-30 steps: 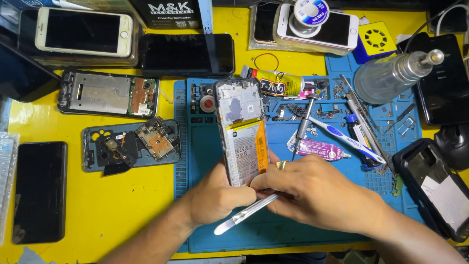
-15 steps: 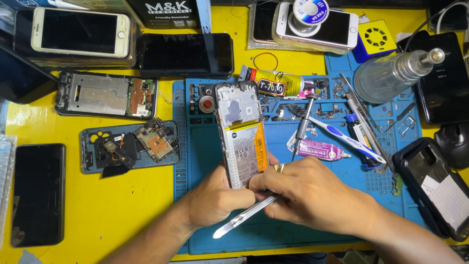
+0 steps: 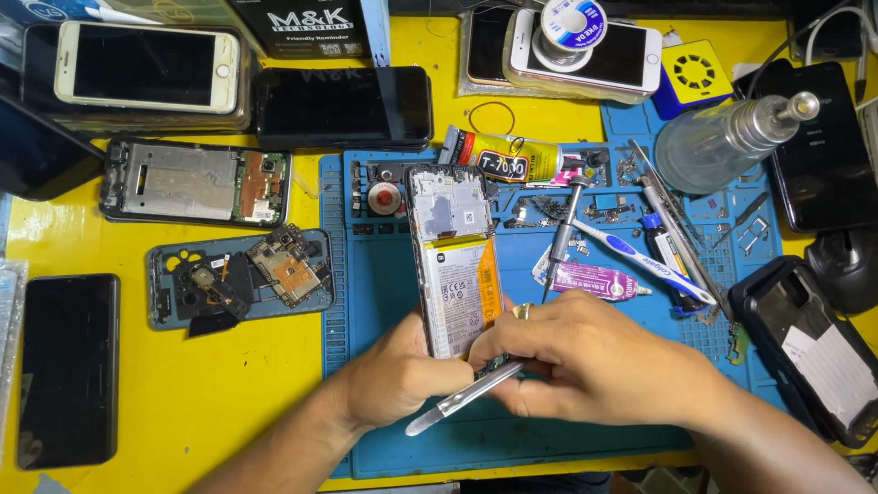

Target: Disassembling a smartphone to access internal components using tweezers and prying tools on a repair bench.

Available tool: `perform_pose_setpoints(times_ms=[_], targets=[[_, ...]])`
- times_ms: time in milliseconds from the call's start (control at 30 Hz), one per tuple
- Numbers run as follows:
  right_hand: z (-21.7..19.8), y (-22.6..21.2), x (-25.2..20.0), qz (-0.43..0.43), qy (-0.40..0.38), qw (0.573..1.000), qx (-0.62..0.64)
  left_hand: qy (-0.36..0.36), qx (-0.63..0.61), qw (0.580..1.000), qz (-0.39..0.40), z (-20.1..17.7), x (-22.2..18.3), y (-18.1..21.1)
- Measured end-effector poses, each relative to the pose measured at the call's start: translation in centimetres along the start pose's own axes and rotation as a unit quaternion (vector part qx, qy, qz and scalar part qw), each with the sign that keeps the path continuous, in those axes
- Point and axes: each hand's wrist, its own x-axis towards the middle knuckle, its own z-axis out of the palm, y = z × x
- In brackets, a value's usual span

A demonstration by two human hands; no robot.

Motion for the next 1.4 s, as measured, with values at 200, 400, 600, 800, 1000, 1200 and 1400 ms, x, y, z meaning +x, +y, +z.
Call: perform_pose_setpoints(times_ms=[200, 400, 600, 800, 1000, 1200, 1400], targets=[[0.7, 0.1, 0.0, -0.045, 0.050, 0.997, -0.043, -0.011, 0.036, 0.999, -0.009, 0.1, 0.1, 0.3], [1.2, 0.1, -0.3, -0.043, 0.080, 0.995, -0.038, 0.010, 0.031, 0.999, -0.003, 0.0, 0.0, 0.3], [1.6, -0.1, -0.1, -0.060, 0.125, 0.989, -0.060, 0.048, 0.100, 0.994, 0.022, 0.0, -0.3, 0.7], [1.6, -0.7, 0.3, -0.084, 0.146, 0.985, -0.026, 0.084, 0.051, 0.995, -0.008, 0.2, -0.7, 0.4], [2.5, -0.5, 0.2, -0.126, 0.199, 0.970, -0.064, 0.115, 0.124, 0.982, 0.086, 1.3, -0.9, 0.7], [2.5, 0.1, -0.3, -0.258, 0.253, 0.887, -0.288, 0.148, 0.172, 0.953, 0.200, 2.6, -1.3, -0.7], [4.2, -1.1, 0.4, -0.275, 0.362, 0.842, -0.290, 0.245, -0.136, 0.922, 0.267, 3.5, 0.2, -2.6]])
